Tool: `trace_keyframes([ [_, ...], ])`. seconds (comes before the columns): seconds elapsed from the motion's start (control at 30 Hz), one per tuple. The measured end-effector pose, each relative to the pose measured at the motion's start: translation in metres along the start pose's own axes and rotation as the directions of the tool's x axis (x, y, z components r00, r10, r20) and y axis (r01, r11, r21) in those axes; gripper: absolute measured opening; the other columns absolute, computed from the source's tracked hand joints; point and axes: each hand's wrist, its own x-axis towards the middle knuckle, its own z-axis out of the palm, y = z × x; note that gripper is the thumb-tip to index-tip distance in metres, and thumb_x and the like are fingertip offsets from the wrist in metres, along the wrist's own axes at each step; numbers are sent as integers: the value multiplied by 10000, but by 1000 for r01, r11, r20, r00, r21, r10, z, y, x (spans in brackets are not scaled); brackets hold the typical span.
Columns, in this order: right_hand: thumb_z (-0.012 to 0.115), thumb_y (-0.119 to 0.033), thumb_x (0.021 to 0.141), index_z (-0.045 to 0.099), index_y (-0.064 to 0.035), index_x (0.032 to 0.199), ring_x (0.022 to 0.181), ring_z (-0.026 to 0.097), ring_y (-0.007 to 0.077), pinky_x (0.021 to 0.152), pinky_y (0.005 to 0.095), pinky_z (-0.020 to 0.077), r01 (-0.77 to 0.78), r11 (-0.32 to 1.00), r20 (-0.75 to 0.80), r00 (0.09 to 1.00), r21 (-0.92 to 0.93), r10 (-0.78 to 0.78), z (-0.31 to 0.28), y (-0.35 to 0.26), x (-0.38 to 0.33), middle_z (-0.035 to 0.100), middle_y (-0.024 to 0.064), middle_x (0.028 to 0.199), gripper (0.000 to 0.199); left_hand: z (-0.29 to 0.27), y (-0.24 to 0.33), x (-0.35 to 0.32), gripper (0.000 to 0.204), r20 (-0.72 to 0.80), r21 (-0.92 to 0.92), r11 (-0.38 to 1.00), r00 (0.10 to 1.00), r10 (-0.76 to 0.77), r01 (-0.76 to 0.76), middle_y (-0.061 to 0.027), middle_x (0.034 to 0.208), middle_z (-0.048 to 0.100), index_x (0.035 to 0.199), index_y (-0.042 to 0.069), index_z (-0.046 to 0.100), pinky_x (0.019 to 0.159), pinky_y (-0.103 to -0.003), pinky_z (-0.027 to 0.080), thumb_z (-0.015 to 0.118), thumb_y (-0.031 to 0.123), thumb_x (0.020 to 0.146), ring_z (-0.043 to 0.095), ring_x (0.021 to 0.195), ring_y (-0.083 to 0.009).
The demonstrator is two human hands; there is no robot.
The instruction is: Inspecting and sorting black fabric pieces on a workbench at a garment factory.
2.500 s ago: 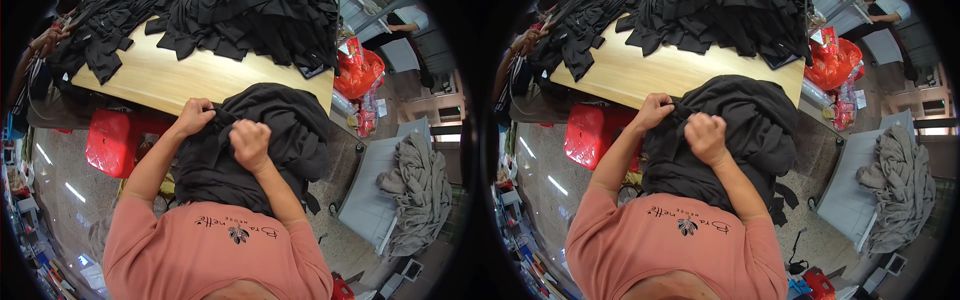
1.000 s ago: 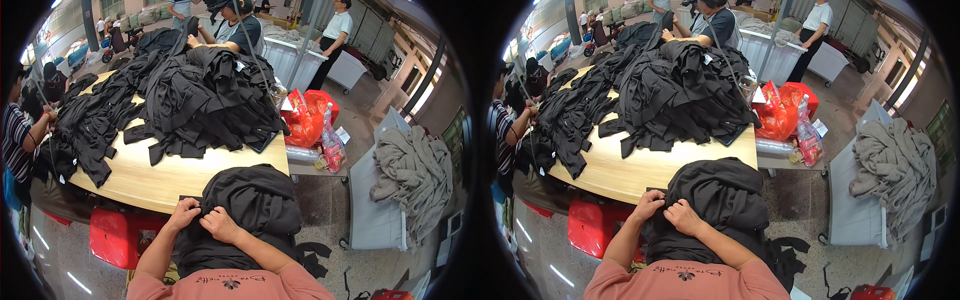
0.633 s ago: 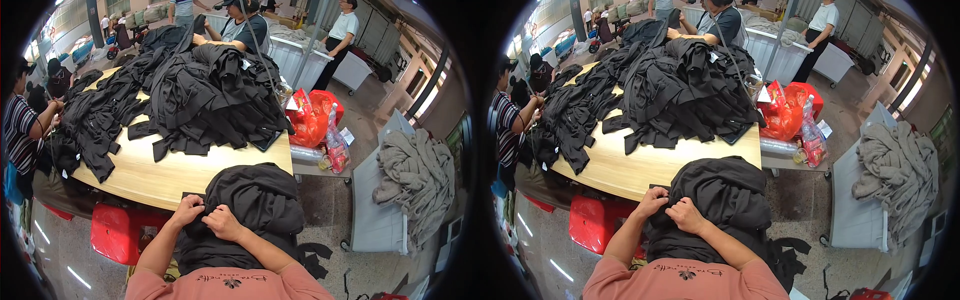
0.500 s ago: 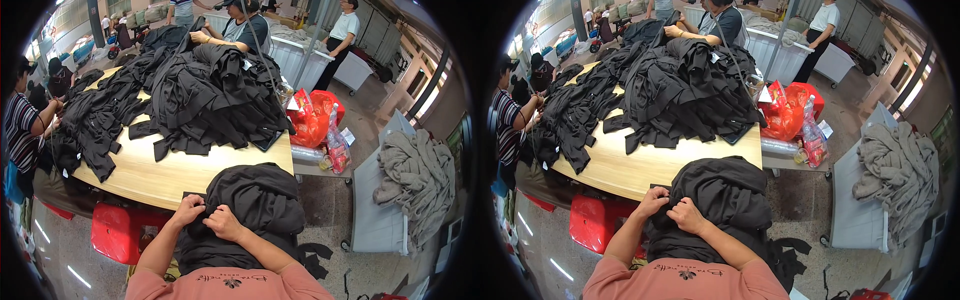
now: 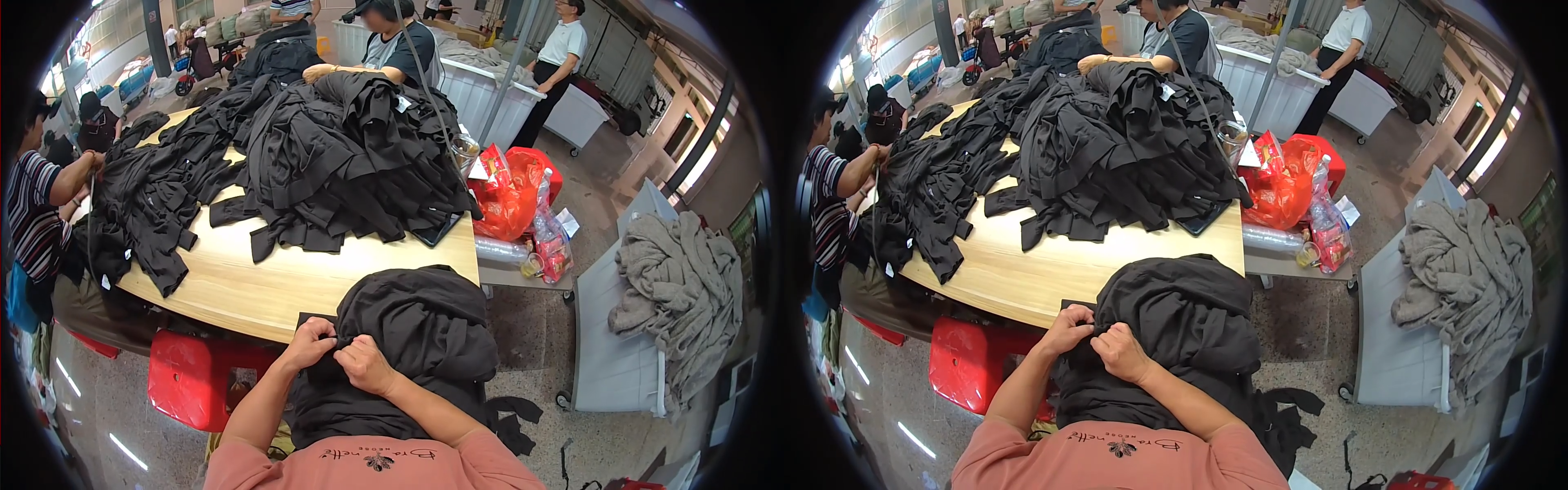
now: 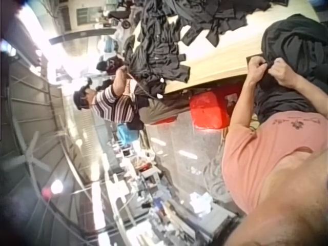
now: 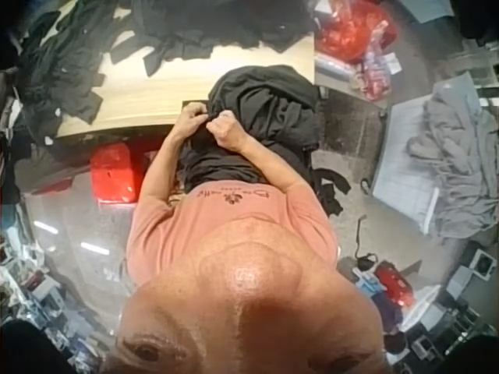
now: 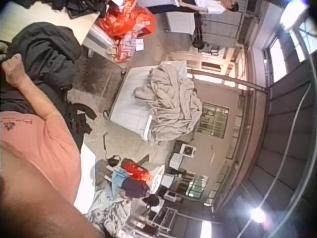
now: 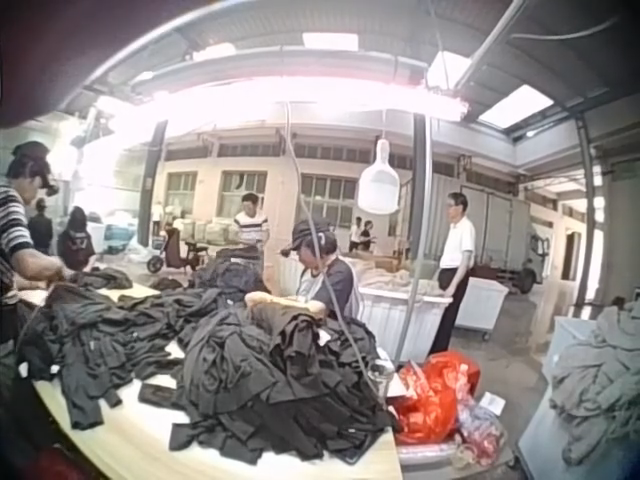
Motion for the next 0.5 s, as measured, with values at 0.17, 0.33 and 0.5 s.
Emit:
trace_keyframes([
  [0.17,556,-38,638,551,-45,789,600,487,188,676,309,388,80,997,-11,997,-18,-80,-7,-6,4,490,35,664,152,-1,-1,-1,95,42,9,999,998,37,-37,-86,773,564,725,12,572,752,-304,414,615,37,645,505,842,-221],
  [0.33,534,-47,643,539,-34,784,583,482,173,575,289,383,165,983,-62,983,-80,-170,-8,-11,6,488,47,692,142,-8,8,0,113,178,53,994,980,88,-99,-100,826,566,760,12,596,781,-306,416,622,47,656,503,881,-228],
  [0.5,531,-48,636,536,-27,803,553,470,169,519,279,363,96,991,2,995,-92,-96,1,-4,2,487,46,698,169,-19,5,8,125,389,19,997,919,60,-73,-102,877,562,787,7,599,797,-308,411,629,68,682,503,902,-230],
])
